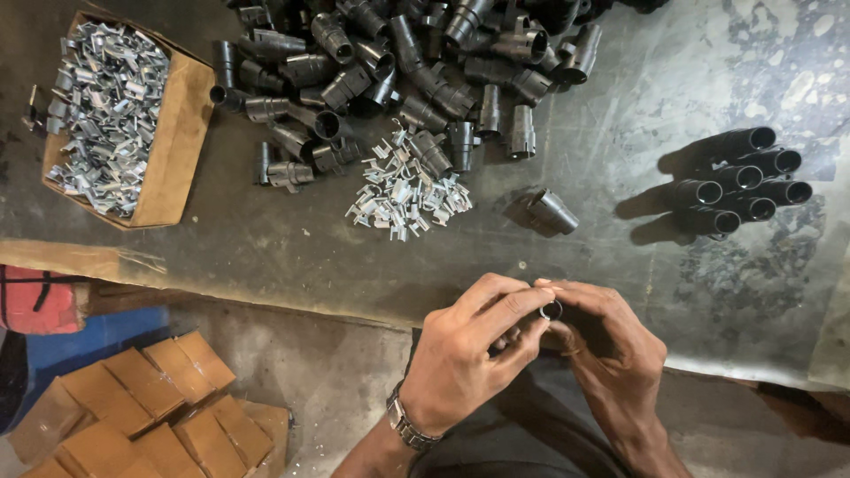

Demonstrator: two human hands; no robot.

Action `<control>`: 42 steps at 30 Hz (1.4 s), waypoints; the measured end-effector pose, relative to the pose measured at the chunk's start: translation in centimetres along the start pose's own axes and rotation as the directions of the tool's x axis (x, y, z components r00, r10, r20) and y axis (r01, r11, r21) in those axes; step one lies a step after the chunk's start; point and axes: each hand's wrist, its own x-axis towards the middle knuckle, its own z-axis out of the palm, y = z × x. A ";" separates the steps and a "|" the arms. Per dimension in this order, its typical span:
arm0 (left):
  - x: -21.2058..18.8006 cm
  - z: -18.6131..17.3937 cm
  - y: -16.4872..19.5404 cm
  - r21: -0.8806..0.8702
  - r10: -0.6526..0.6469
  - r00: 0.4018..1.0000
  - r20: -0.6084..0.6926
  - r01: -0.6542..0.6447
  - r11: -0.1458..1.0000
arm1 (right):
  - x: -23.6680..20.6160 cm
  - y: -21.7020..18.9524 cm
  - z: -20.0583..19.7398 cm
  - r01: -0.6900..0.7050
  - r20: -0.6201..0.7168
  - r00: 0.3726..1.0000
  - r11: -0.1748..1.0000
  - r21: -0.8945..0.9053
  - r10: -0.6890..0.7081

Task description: The person sits at a workbench and assembles black plastic pipe fittings, picking up a small metal clip and pressing it into the open end of each fitting by hand. Assembled fittings are placed in a growing pile on the right side of the bench, with loose clips and a box of clips nearby.

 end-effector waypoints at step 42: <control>-0.4 -3.9 -3.6 -0.155 -0.159 0.971 -0.178 0.132 0.979 | 2.6 -1.2 0.8 0.084 0.048 0.996 0.932 -0.353 -0.071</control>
